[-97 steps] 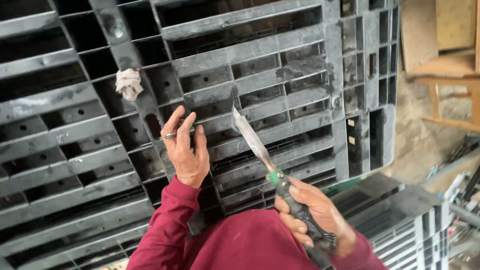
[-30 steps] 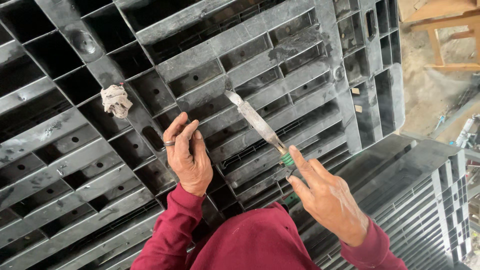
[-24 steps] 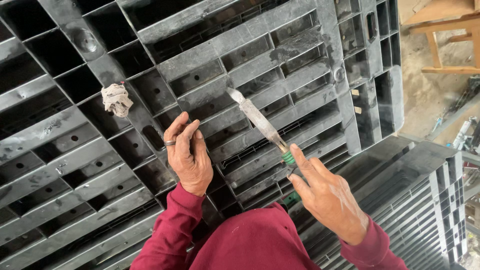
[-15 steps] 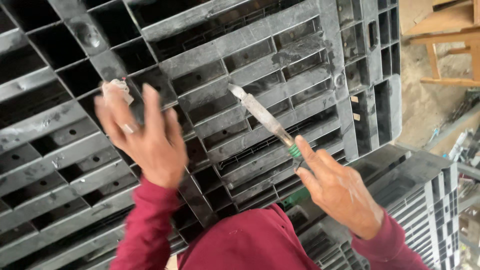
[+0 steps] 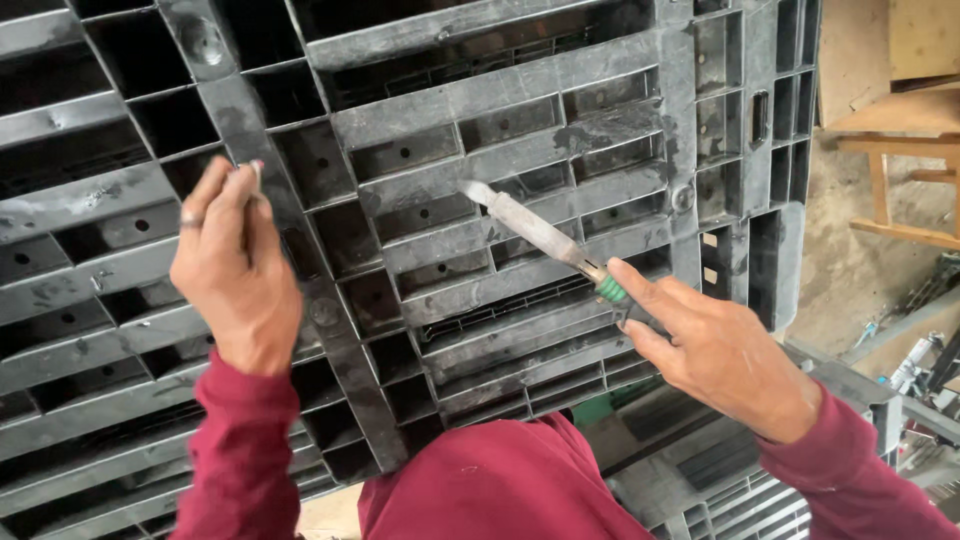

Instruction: The person uses a handheld tool to scrape and clean the surface of a large black plastic crate. They move the tool across the grid-like structure, removing debris and residue from the plastic.

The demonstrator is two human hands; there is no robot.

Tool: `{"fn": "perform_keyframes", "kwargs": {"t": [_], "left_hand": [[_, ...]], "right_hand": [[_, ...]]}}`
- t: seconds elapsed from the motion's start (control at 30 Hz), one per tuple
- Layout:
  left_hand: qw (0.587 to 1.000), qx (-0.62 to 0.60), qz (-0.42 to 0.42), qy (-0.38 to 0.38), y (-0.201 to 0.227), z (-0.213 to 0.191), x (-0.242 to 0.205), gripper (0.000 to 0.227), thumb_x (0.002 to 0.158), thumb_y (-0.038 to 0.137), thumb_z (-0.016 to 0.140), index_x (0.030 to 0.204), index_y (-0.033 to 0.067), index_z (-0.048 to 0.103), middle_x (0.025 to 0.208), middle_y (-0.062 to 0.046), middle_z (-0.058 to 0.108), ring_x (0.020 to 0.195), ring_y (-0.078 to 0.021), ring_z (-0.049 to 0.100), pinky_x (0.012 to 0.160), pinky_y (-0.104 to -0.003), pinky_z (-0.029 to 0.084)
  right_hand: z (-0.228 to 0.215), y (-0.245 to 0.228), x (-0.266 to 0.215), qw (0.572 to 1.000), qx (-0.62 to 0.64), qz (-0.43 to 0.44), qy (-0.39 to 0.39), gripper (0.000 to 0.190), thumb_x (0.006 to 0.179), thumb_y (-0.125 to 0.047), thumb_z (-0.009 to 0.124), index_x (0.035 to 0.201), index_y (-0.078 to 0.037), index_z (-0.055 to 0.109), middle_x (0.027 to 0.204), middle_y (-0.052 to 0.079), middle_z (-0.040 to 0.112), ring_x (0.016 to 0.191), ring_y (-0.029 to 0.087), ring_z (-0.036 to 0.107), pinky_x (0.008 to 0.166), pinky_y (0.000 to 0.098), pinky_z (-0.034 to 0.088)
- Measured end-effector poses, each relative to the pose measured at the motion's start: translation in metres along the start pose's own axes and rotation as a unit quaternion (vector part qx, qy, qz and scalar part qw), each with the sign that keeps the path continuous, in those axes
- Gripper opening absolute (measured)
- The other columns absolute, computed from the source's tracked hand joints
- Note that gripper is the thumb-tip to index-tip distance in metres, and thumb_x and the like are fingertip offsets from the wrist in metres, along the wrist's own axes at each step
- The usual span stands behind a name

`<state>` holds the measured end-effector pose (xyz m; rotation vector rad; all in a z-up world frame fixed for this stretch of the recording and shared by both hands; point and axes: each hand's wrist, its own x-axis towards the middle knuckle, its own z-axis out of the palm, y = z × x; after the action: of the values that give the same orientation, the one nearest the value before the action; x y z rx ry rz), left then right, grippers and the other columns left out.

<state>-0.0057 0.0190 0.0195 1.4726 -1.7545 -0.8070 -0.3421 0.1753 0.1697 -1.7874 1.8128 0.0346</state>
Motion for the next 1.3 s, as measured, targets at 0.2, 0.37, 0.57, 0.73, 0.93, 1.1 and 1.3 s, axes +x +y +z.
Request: {"fn": "perform_keyframes", "kwargs": {"t": [0.2, 0.37, 0.57, 0.73, 0.93, 1.1, 1.3], "left_hand": [[0.942, -0.319, -0.097, -0.023, 0.041, 0.026, -0.02, 0.028, 0.111, -0.005, 0.065, 0.139, 0.0001, 0.066, 0.146, -0.012, 0.052, 0.127, -0.016, 0.059, 0.109, -0.03, 0.054], [0.982, -0.163, 0.004, -0.098, 0.073, 0.062, -0.015, 0.039, 0.101, 0.008, 0.071, 0.139, 0.0054, 0.063, 0.132, -0.011, 0.059, 0.113, -0.0153, 0.064, 0.093, -0.027, 0.058], [0.975, 0.044, 0.203, -0.084, 0.072, 0.115, 0.004, 0.021, 0.092, 0.009, 0.078, 0.111, 0.0057, 0.069, 0.106, -0.007, 0.064, 0.103, -0.0304, 0.06, 0.088, -0.04, 0.052], [0.965, 0.077, 0.234, -0.092, 0.073, 0.116, -0.011, 0.015, 0.094, 0.009, 0.075, 0.107, 0.0039, 0.07, 0.098, -0.009, 0.061, 0.097, -0.0311, 0.057, 0.084, -0.041, 0.05], [0.952, 0.065, 0.176, -0.242, 0.075, 0.067, -0.005, 0.008, 0.093, 0.013, 0.073, 0.094, 0.0057, 0.072, 0.092, -0.009, 0.061, 0.093, -0.0322, 0.059, 0.085, -0.041, 0.05], [0.948, -0.082, -0.046, -0.303, 0.079, 0.01, -0.043, 0.015, 0.095, 0.014, 0.069, 0.104, 0.0022, 0.073, 0.088, -0.01, 0.064, 0.082, -0.0286, 0.065, 0.074, -0.036, 0.05], [0.97, -0.076, -0.144, -0.178, 0.078, 0.033, -0.129, 0.021, 0.093, 0.007, 0.061, 0.112, 0.0065, 0.071, 0.097, -0.011, 0.065, 0.081, -0.0266, 0.068, 0.073, -0.034, 0.055]], "right_hand": [[-0.002, 0.022, -0.008, 0.996, 0.084, -0.022, -0.004, 0.069, 0.084, -0.014, 0.074, 0.148, -0.008, 0.05, 0.095, 0.013, 0.067, 0.074, 0.026, 0.066, 0.065, 0.0351, 0.054], [0.04, 0.036, -0.032, 0.919, 0.362, 0.155, 0.031, 0.068, 0.088, -0.006, 0.07, 0.152, -0.003, 0.048, 0.102, 0.005, 0.071, 0.082, 0.008, 0.058, 0.069, 0.0259, 0.052], [0.094, 0.035, -0.056, 0.816, 0.512, 0.252, 0.091, 0.075, 0.087, -0.001, 0.07, 0.157, -0.008, 0.044, 0.088, 0.005, 0.065, 0.056, 0.006, 0.054, 0.047, 0.0226, 0.046], [0.105, 0.026, -0.06, 0.763, 0.584, 0.248, 0.122, 0.072, 0.086, 0.001, 0.066, 0.154, -0.004, 0.041, 0.106, 0.003, 0.067, 0.054, 0.008, 0.054, 0.046, 0.0232, 0.045], [0.112, 0.022, -0.068, 0.737, 0.639, 0.203, 0.082, 0.071, 0.085, 0.002, 0.071, 0.152, 0.002, 0.045, 0.092, 0.007, 0.062, 0.057, 0.01, 0.055, 0.047, 0.0245, 0.045], [0.122, 0.022, -0.082, 0.662, 0.712, 0.229, 0.042, 0.062, 0.086, -0.008, 0.072, 0.142, 0.004, 0.049, 0.082, 0.01, 0.059, 0.05, 0.015, 0.055, 0.045, 0.0277, 0.045], [0.127, 0.016, -0.076, 0.657, 0.729, 0.183, 0.064, 0.063, 0.087, -0.01, 0.072, 0.142, 0.003, 0.044, 0.086, 0.012, 0.061, 0.052, 0.018, 0.057, 0.049, 0.0301, 0.048]]}}
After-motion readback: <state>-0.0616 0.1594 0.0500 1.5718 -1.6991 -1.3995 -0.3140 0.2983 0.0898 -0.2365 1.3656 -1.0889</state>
